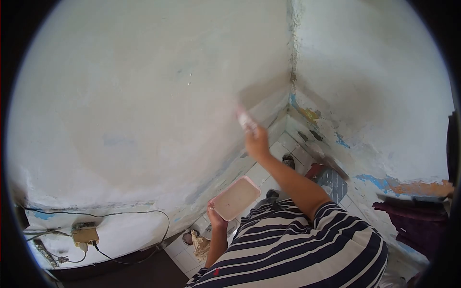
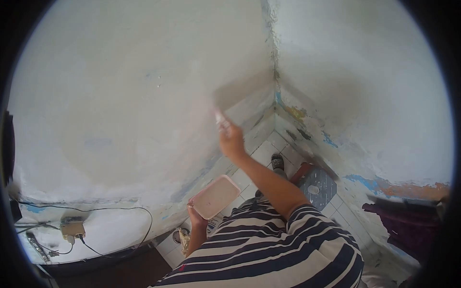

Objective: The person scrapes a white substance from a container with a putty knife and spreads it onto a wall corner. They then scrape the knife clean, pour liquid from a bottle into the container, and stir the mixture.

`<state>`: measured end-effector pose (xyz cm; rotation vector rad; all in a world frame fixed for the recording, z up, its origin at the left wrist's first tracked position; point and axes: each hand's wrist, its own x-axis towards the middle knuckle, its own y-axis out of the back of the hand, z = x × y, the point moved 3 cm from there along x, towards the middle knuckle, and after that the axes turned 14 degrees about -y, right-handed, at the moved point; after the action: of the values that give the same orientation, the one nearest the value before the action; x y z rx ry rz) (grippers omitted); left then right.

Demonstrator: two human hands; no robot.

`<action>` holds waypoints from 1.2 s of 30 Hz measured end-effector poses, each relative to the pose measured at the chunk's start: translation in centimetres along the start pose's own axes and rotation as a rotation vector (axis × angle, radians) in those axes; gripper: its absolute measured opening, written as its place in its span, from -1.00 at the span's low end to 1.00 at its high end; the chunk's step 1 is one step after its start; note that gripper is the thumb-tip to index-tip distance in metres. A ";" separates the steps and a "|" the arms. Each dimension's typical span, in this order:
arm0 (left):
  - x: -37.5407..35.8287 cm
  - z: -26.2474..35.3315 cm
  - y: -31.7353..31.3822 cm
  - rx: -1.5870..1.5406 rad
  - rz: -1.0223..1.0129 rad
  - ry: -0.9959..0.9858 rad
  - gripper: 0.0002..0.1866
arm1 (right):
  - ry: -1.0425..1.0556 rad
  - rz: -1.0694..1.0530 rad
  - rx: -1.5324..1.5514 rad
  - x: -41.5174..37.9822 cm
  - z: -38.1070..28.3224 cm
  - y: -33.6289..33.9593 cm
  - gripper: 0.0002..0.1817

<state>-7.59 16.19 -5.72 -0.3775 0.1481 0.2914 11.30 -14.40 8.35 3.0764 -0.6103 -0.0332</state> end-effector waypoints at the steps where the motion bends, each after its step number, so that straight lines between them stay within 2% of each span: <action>1: 0.5 0.3 -0.7 0.002 -0.006 -0.002 -0.33 | 0.007 0.150 0.040 1.9 -0.4 2.0 -0.62; 2: 0.4 1.0 -1.6 -0.012 -0.016 -0.013 -0.32 | 0.010 0.297 0.079 4.2 -0.9 3.8 -0.66; 4: -0.1 1.1 -2.3 -0.031 -0.019 -0.030 -0.31 | -0.020 0.410 0.142 8.8 -2.8 6.3 -0.58; 5: -0.1 1.2 -2.5 -0.020 -0.042 -0.056 -0.29 | -0.015 0.404 0.145 9.5 -2.3 5.2 -0.58; 7: 0.2 1.6 -3.0 -0.009 -0.072 -0.095 -0.27 | 0.134 0.476 -0.059 11.1 -0.8 1.0 -0.46; 9: 0.1 1.7 -3.5 -0.006 -0.081 -0.108 -0.23 | 0.431 0.524 -0.199 6.5 -1.3 -3.3 -0.34; 11: 0.1 1.4 -3.6 -0.023 -0.095 -0.099 -0.23 | 0.419 0.257 -0.197 0.8 -0.5 -4.8 -0.39; 12: 0.1 1.5 -3.7 -0.039 -0.108 -0.094 -0.24 | 0.413 0.252 -0.198 0.1 -0.2 -3.8 -0.39; 14: 0.3 2.3 -4.3 0.011 -0.074 -0.130 -0.29 | 0.097 -0.082 -0.040 -0.1 1.5 -0.7 -0.41; 16: 0.1 2.6 -4.1 0.060 -0.040 -0.163 -0.34 | 0.058 0.235 0.006 3.9 -0.5 2.9 -0.39; 18: 0.3 2.2 -3.5 0.001 0.004 -0.147 -0.36 | 0.073 0.378 0.155 9.1 -3.2 5.6 -0.34; 21: 0.3 1.7 -2.4 -0.015 0.001 -0.153 -0.40 | 0.162 0.449 -0.011 11.4 -2.4 0.8 -0.33; 23: 1.1 0.6 -0.7 -0.036 -0.015 -0.106 -0.37 | 0.419 0.469 -0.124 6.8 -2.1 -2.9 -0.40; 24: 1.1 0.3 -0.8 -0.050 -0.026 -0.049 -0.33 | 0.418 0.475 -0.131 4.5 -1.7 -2.7 -0.40; 26: 0.8 0.2 -1.4 -0.021 -0.022 -0.065 -0.40 | 0.424 0.162 -0.176 0.8 -1.2 -2.9 -0.35; 27: 0.7 0.9 -2.0 0.011 -0.016 -0.095 -0.46 | 0.417 0.162 -0.176 0.7 -1.8 -1.5 -0.35; 29: 1.0 1.9 -3.5 0.061 -0.007 -0.128 -0.46 | 0.016 0.168 0.075 3.0 -2.5 3.0 -0.36; 31: 0.4 2.1 -4.1 0.107 0.010 -0.156 -0.46 | 0.222 0.433 0.129 7.1 -4.2 5.4 -0.37; 34: 0.2 2.0 -4.6 0.024 0.020 -0.163 -0.48 | 0.153 0.323 0.164 10.6 -4.6 1.9 -0.38; 36: 0.1 2.4 -4.6 0.034 0.006 -0.168 -0.49 | 0.447 0.538 -0.095 7.9 -4.9 -3.2 -0.37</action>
<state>-5.85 13.00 -1.98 -0.3175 -0.0109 0.3250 19.93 -14.44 13.07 2.5854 -1.3056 0.5819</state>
